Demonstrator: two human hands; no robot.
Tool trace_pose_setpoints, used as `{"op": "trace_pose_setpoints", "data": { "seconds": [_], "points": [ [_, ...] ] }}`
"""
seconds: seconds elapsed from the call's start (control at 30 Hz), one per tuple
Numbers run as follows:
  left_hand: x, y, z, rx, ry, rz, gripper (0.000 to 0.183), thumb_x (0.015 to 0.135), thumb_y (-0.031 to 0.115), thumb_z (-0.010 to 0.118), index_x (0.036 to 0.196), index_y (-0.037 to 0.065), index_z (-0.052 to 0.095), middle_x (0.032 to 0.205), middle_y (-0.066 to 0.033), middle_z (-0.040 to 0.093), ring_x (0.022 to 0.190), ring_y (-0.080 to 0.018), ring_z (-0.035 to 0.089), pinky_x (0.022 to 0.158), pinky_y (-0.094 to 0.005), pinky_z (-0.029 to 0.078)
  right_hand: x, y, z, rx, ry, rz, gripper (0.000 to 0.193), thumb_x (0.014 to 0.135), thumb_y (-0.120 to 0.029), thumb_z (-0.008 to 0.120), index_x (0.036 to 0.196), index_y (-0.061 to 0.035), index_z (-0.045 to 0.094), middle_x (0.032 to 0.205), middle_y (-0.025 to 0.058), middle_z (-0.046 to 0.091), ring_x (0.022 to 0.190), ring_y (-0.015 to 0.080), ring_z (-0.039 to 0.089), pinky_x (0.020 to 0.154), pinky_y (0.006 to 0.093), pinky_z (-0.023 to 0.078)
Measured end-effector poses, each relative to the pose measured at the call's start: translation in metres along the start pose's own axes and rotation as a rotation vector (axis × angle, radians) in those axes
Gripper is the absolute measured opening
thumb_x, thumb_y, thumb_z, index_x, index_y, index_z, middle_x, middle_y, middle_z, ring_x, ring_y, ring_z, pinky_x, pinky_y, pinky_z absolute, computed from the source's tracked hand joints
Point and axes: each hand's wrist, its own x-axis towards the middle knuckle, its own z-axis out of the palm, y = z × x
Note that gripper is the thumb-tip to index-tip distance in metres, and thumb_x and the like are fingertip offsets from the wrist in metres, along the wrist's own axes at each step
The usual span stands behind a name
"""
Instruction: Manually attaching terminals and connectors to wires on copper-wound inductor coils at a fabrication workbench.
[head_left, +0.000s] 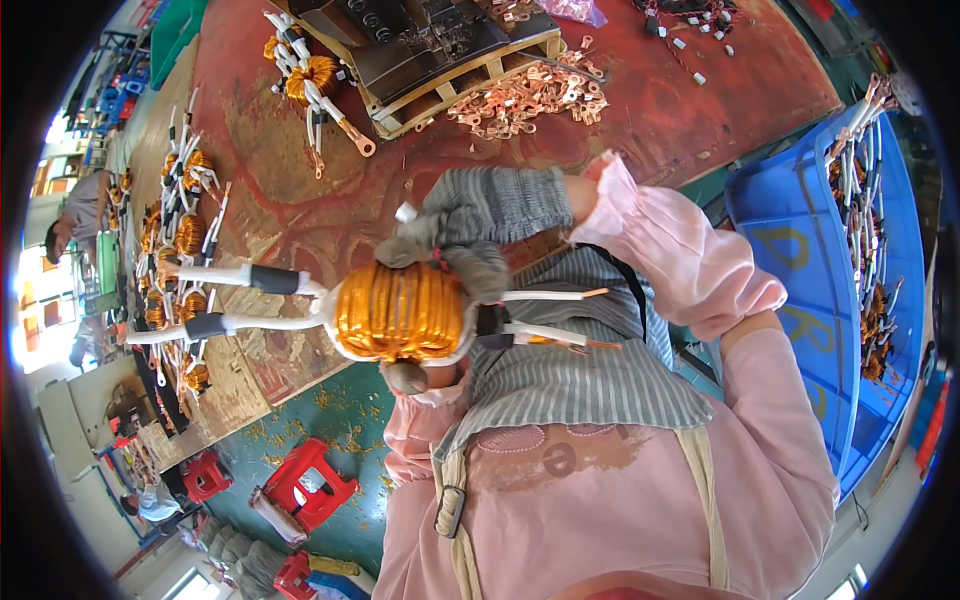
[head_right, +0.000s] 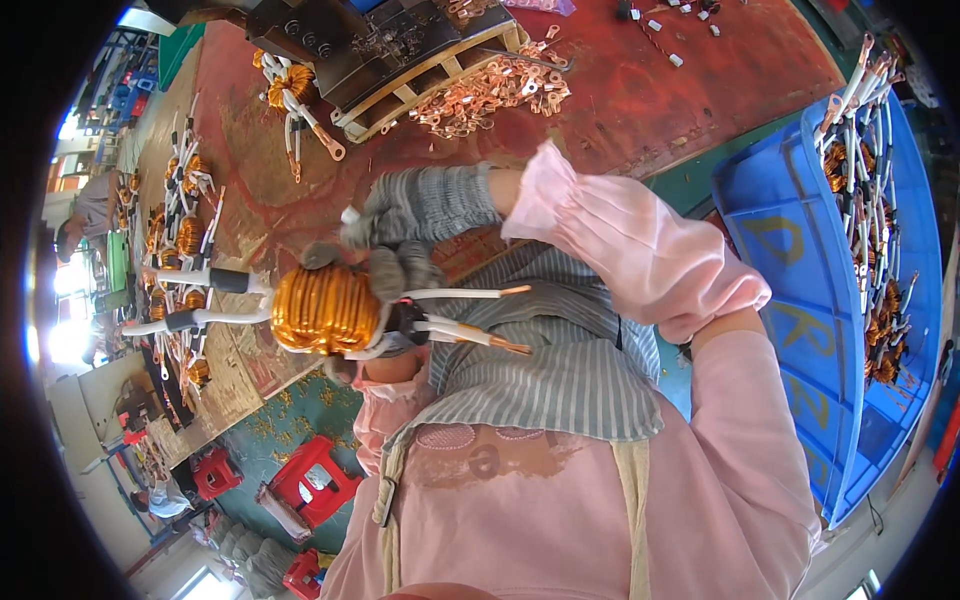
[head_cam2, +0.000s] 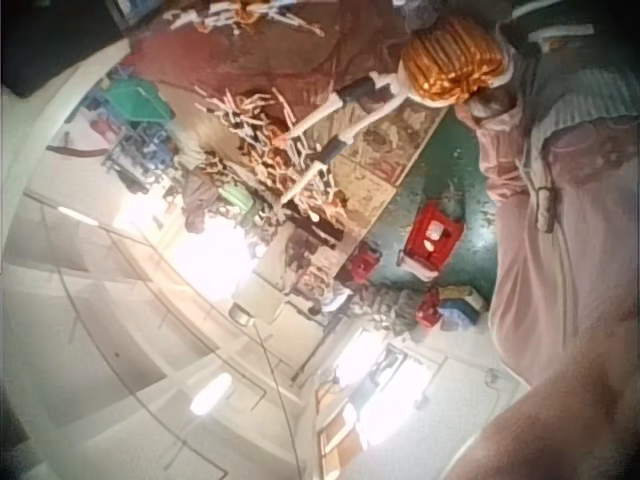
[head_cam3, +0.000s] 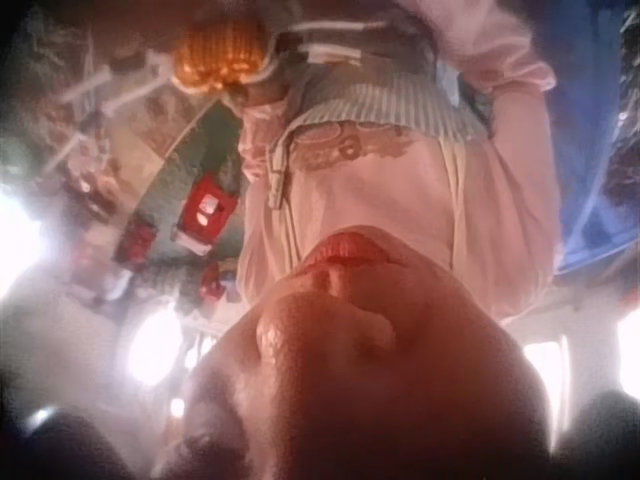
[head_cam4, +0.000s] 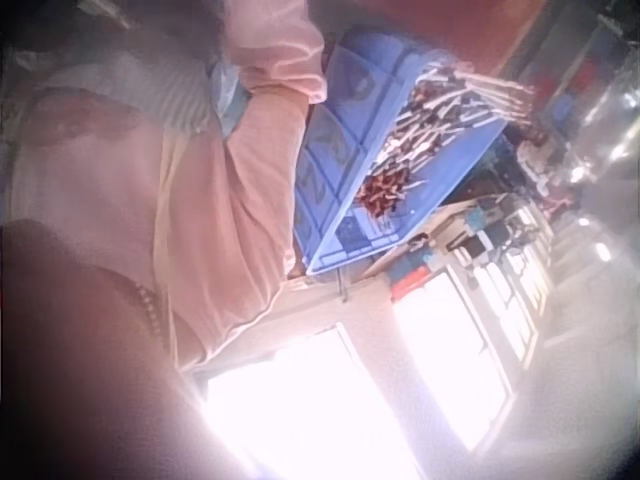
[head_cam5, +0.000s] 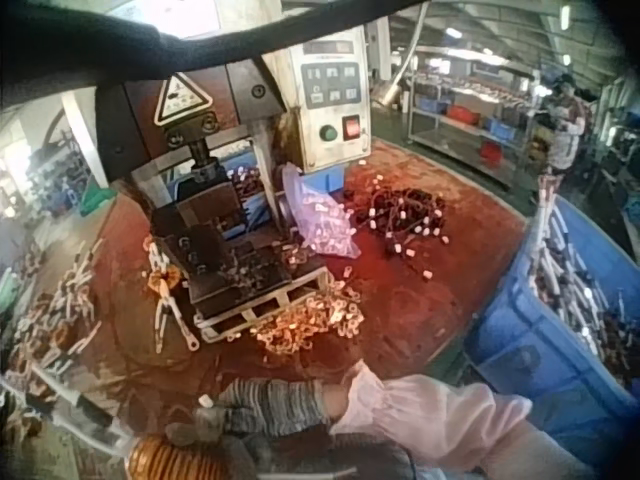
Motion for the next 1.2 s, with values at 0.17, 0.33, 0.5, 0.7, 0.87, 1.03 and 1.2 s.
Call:
{"op": "trace_pose_setpoints", "data": {
  "seconds": [0.17,0.33,0.5,0.7,0.87,1.03,1.2],
  "points": [
    [0.043,0.028,-0.002,-0.101,-0.055,0.116,0.081,0.06,0.044,0.062,0.117,-0.004,0.032,0.109,-0.017,0.045,0.1,-0.0279,0.045,0.09,-0.0412,0.03,-0.032,-0.044,-0.04,0.553,-0.121,0.483,0.027,0.084,-0.02,0.047,0.095,0.0034,0.055,0.079,0.0071,0.06,0.072,0.0126,0.055,0.064,0.0246,0.044],
    [0.107,0.062,0.002,-0.111,-0.163,0.163,0.08,0.061,0.043,0.061,0.119,-0.003,0.03,0.112,-0.0174,0.044,0.1,-0.0279,0.045,0.091,-0.0423,0.03,-0.029,-0.054,-0.046,0.354,-0.074,0.398,0.029,0.083,-0.027,0.05,0.085,0.0008,0.058,0.068,0.0045,0.058,0.06,0.0095,0.055,0.056,0.0234,0.046],
    [0.168,0.072,-0.011,-0.038,-0.254,0.12,0.08,0.062,0.042,0.06,0.121,-0.002,0.028,0.114,-0.0179,0.043,0.1,-0.028,0.046,0.092,-0.0434,0.03,-0.016,-0.067,-0.059,-0.32,0.164,0.424,0.025,0.082,-0.025,0.052,0.08,-0.0013,0.059,0.068,0.0049,0.058,0.06,0.0105,0.055,0.056,0.023,0.045],
    [0.186,0.085,-0.031,-0.144,-0.12,0.159,0.071,0.063,0.038,0.056,0.12,0.002,0.033,0.113,-0.0109,0.045,0.091,-0.024,0.05,0.091,-0.0435,0.032,-0.027,-0.053,-0.114,-0.261,0.662,0.434,0.018,0.077,-0.019,0.059,0.084,-0.0024,0.058,0.069,0.0044,0.056,0.06,0.0114,0.053,0.053,0.0236,0.043],
    [0.2,0.074,0.003,-0.107,-0.091,0.204,0.071,0.059,0.041,0.063,0.118,0.009,0.039,0.105,-0.0097,0.051,0.085,-0.0258,0.052,0.079,-0.0411,0.037,-0.009,-0.026,-0.135,-1.159,0.56,0.262,0.019,0.071,-0.016,0.06,0.088,-0.007,0.058,0.075,0.0161,0.056,0.065,0.0308,0.054,0.059,0.0355,0.044],
    [0.19,0.07,-0.004,-0.117,0.173,0.196,0.064,0.059,0.042,0.063,0.111,0.009,0.046,0.096,-0.0093,0.055,0.085,-0.0259,0.051,0.079,-0.0428,0.037,0.002,-0.024,-0.133,-1.252,0.483,0.323,0.017,0.07,-0.013,0.058,0.086,-0.0064,0.057,0.072,0.015,0.053,0.062,0.0311,0.052,0.058,0.0387,0.043],
    [0.195,0.066,-0.005,-0.031,0.088,0.117,0.066,0.058,0.042,0.063,0.112,0.01,0.044,0.1,-0.0075,0.052,0.087,-0.0267,0.049,0.081,-0.0442,0.035,-0.002,-0.034,-0.101,-0.302,0.632,0.335,0.017,0.074,-0.016,0.061,0.084,-0.0029,0.057,0.068,0.006,0.054,0.062,0.0129,0.052,0.056,0.0242,0.042]
  ]
}}
